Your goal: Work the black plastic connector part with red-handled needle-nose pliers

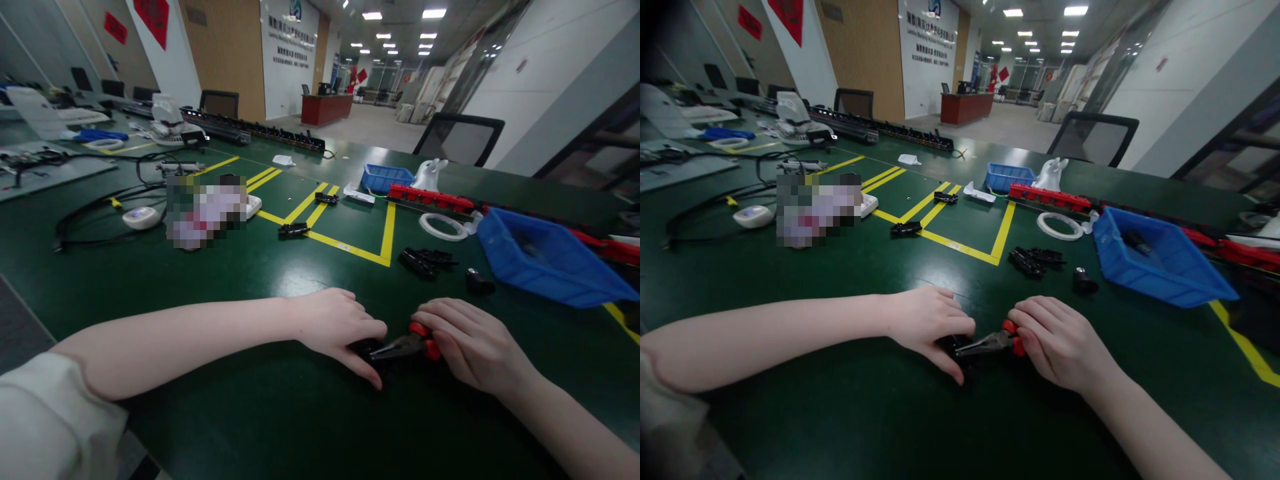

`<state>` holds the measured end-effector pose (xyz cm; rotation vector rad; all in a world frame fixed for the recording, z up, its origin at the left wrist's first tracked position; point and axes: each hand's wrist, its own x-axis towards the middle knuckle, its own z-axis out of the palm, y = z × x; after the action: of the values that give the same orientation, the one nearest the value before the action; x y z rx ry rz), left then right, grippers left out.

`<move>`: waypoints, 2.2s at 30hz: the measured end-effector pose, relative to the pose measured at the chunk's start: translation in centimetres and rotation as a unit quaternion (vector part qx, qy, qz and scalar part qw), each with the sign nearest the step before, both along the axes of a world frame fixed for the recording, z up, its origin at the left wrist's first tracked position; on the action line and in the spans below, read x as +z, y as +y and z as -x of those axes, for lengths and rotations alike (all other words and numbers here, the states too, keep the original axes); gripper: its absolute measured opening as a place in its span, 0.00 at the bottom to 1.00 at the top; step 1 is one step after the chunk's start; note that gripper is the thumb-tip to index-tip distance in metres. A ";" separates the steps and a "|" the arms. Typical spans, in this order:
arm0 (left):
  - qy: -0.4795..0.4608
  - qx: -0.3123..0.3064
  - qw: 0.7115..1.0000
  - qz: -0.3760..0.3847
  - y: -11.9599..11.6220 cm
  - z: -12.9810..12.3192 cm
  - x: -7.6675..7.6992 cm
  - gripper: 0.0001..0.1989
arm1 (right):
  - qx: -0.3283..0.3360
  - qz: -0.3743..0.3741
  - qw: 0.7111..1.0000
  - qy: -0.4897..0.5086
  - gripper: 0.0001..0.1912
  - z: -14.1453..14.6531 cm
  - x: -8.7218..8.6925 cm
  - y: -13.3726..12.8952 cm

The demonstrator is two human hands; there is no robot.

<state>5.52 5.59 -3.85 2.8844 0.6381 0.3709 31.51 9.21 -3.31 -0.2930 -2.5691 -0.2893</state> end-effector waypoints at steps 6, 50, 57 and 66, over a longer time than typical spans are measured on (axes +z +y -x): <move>-0.005 -0.003 1.000 0.017 0.1 0.1 -0.1 0.23 | -0.003 0.012 1.000 -0.005 0.10 -0.1 0.0 0.1; -0.070 -0.007 0.996 0.060 0.1 1.5 0.4 0.29 | -0.067 -0.039 0.997 0.009 0.13 -0.6 0.0 -0.4; -0.083 -0.005 0.991 0.108 0.1 2.1 0.6 0.35 | -0.072 -0.038 0.997 0.009 0.12 -0.7 0.0 -0.5; -0.073 -0.003 0.990 0.123 0.2 2.1 0.8 0.27 | -0.070 -0.036 0.997 0.017 0.15 -0.7 0.0 -0.4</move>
<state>3.42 5.76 -3.06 2.5966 0.6027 0.4629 32.25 8.81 -3.33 -0.4489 -2.5017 -0.4246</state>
